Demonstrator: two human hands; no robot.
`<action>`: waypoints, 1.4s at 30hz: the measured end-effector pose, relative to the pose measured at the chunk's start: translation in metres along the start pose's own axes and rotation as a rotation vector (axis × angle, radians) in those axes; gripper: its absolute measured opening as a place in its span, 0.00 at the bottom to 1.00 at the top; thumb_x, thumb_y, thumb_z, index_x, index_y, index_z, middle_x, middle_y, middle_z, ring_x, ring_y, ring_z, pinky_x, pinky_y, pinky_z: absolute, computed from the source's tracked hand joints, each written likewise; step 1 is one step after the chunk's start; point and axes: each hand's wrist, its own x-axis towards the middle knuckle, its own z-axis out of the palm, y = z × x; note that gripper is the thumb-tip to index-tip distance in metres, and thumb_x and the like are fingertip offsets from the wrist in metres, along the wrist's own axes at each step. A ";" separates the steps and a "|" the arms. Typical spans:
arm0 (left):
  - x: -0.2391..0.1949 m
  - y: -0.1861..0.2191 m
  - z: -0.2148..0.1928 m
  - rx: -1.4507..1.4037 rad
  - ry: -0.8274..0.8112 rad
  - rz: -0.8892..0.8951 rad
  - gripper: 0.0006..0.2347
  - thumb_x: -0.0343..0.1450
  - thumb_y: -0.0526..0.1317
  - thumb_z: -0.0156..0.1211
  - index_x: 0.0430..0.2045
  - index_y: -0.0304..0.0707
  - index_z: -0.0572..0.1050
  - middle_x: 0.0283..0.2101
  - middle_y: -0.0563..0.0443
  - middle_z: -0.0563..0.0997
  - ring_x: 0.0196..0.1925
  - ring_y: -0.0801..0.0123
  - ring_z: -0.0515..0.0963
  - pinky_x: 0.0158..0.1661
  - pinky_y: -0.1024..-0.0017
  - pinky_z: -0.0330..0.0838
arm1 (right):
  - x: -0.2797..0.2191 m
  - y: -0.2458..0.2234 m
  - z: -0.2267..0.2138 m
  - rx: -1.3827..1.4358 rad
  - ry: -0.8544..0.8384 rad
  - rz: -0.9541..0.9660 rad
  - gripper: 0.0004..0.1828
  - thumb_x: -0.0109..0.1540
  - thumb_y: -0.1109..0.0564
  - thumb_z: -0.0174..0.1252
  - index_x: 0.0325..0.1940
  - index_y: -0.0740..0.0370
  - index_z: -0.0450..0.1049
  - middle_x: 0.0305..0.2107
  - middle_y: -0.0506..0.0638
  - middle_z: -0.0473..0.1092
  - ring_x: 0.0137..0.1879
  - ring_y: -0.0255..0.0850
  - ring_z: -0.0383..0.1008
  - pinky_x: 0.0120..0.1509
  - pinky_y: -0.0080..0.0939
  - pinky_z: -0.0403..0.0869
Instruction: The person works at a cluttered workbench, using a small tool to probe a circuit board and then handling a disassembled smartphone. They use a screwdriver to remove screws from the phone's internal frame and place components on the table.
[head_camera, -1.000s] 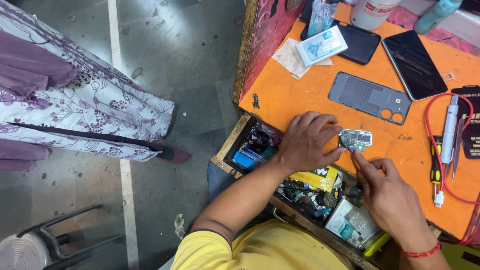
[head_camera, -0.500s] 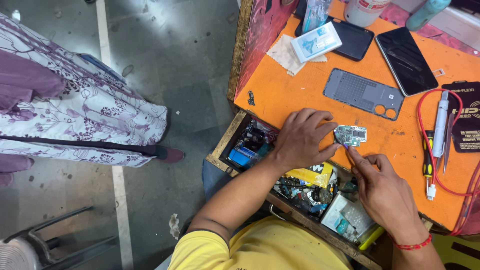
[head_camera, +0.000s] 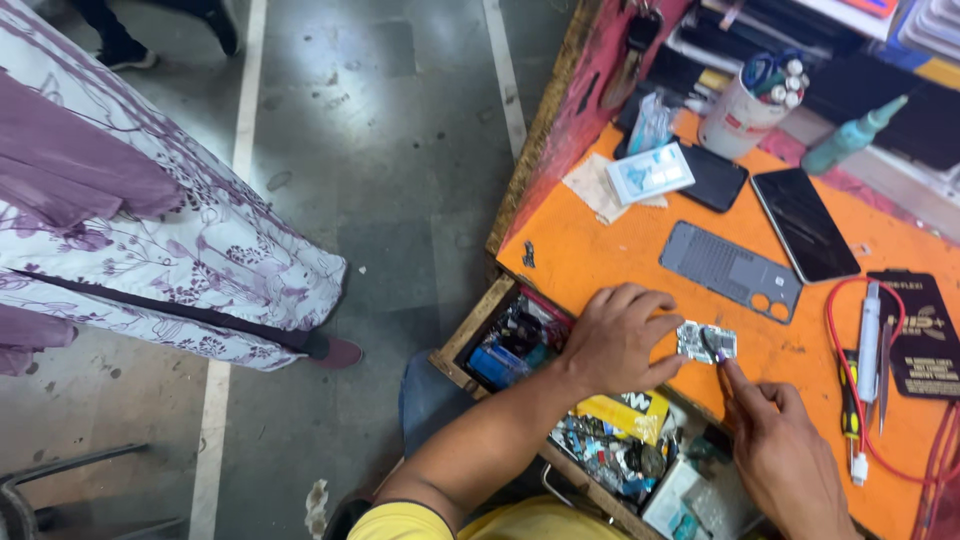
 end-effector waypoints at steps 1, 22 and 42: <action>0.004 -0.004 0.000 0.010 0.008 0.005 0.18 0.65 0.52 0.68 0.44 0.43 0.80 0.52 0.51 0.78 0.58 0.60 0.75 0.57 0.58 0.68 | 0.008 0.000 0.000 -0.015 -0.016 0.013 0.30 0.63 0.53 0.54 0.71 0.39 0.67 0.46 0.53 0.71 0.45 0.56 0.77 0.47 0.55 0.77; 0.006 -0.002 0.003 0.014 -0.066 -0.028 0.18 0.66 0.51 0.67 0.45 0.44 0.77 0.52 0.53 0.75 0.57 0.62 0.73 0.57 0.59 0.67 | 0.005 0.006 -0.010 -0.071 0.021 -0.106 0.28 0.63 0.55 0.55 0.70 0.47 0.70 0.46 0.57 0.71 0.35 0.61 0.76 0.38 0.58 0.75; 0.007 0.000 -0.002 -0.008 -0.052 -0.026 0.18 0.65 0.51 0.68 0.44 0.44 0.78 0.50 0.54 0.76 0.56 0.62 0.74 0.56 0.58 0.67 | 0.007 0.003 -0.005 -0.066 0.103 -0.066 0.28 0.64 0.54 0.56 0.69 0.40 0.72 0.43 0.51 0.71 0.33 0.53 0.76 0.35 0.54 0.75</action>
